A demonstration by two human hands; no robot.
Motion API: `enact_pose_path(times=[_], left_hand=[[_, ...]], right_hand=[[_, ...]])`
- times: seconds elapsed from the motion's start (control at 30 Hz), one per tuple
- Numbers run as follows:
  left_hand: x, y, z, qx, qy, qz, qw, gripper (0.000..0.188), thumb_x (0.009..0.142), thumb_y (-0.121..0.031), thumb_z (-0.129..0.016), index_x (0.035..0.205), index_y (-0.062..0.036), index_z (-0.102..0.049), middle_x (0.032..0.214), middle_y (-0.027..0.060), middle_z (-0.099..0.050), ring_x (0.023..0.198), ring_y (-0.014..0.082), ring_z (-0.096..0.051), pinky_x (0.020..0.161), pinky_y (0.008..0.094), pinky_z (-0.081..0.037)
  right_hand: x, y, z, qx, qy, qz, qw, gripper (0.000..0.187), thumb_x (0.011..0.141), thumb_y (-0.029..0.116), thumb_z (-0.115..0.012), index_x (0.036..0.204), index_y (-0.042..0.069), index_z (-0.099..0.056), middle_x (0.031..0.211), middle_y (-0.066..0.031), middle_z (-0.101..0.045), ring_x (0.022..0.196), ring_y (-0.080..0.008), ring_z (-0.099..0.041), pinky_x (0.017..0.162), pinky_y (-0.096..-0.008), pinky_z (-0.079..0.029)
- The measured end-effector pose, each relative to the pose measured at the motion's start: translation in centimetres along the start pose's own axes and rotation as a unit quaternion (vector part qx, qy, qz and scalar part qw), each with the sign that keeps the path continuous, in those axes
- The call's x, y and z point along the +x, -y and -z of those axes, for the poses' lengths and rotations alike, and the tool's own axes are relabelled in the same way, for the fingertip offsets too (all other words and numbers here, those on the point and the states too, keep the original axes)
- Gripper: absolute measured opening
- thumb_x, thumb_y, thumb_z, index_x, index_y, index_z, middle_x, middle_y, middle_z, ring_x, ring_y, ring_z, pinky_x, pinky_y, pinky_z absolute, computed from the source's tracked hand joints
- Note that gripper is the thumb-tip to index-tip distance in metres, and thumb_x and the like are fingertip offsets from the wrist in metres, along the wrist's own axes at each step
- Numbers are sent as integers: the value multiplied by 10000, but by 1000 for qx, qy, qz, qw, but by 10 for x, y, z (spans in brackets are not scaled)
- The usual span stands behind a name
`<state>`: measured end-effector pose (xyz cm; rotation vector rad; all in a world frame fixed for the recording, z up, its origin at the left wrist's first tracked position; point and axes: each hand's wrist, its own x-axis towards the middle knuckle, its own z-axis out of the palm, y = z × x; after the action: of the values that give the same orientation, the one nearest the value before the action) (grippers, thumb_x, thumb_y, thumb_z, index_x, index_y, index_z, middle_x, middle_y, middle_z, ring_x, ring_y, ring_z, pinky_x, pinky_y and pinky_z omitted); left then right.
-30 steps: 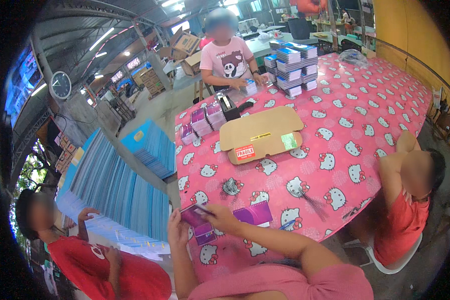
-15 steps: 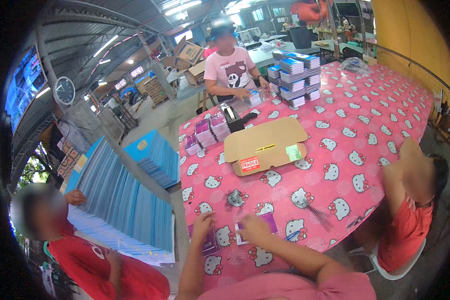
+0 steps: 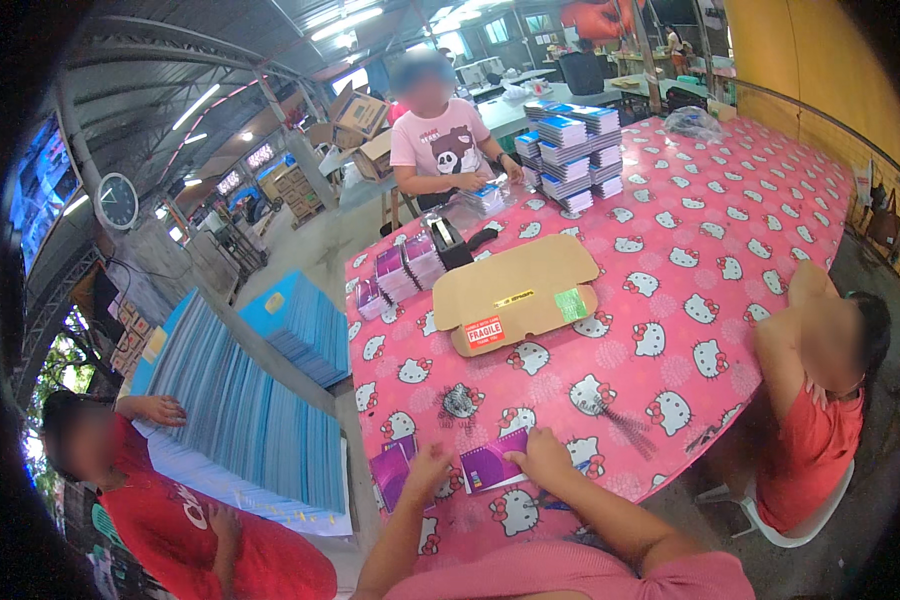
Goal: The person uses scissors to trim the excess plastic wrapping from the spiral binding of a purple notebook. They repeatedly pick up a notebook, cut the plastic, and place it on the table.
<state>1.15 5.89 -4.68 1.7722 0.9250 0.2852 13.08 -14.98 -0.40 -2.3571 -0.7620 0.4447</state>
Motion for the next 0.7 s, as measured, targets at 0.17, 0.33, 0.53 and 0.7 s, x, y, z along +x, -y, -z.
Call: enact_pose_path(times=[0.17,0.33,0.53,0.7], left_hand=[[-37,-15,-26,-26,70,46,996,578,792,-123,-669,1268,34,-380,1091,158,-533,981,204,-544,784,329,-485],[-47,-33,-29,-148,0,143,979,480,785,-6,-621,1209,87,-415,1001,116,-556,911,162,-554,750,293,-492],[-34,0,-32,-75,6,20,997,415,739,33,-646,1120,67,-485,896,81,-577,788,161,-571,719,271,-483],[-35,19,-35,-42,-75,-38,996,511,697,-17,-732,1125,57,-462,1007,116,-556,851,163,-551,755,287,-475]], right_hand=[[13,-7,-16,-3,-14,-10,1000,565,674,332,-767,1013,-46,-519,999,-230,-564,915,-373,-580,750,-432,-486],[22,-13,-2,25,33,-29,999,529,648,301,-784,994,-19,-542,998,-210,-592,929,-353,-588,774,-429,-478],[12,-17,-6,48,-20,6,999,465,684,239,-752,998,-13,-519,980,-204,-598,932,-374,-584,801,-439,-455],[1,-9,3,68,-54,0,996,406,718,177,-727,953,-13,-456,835,-229,-604,818,-409,-597,701,-458,-470]])
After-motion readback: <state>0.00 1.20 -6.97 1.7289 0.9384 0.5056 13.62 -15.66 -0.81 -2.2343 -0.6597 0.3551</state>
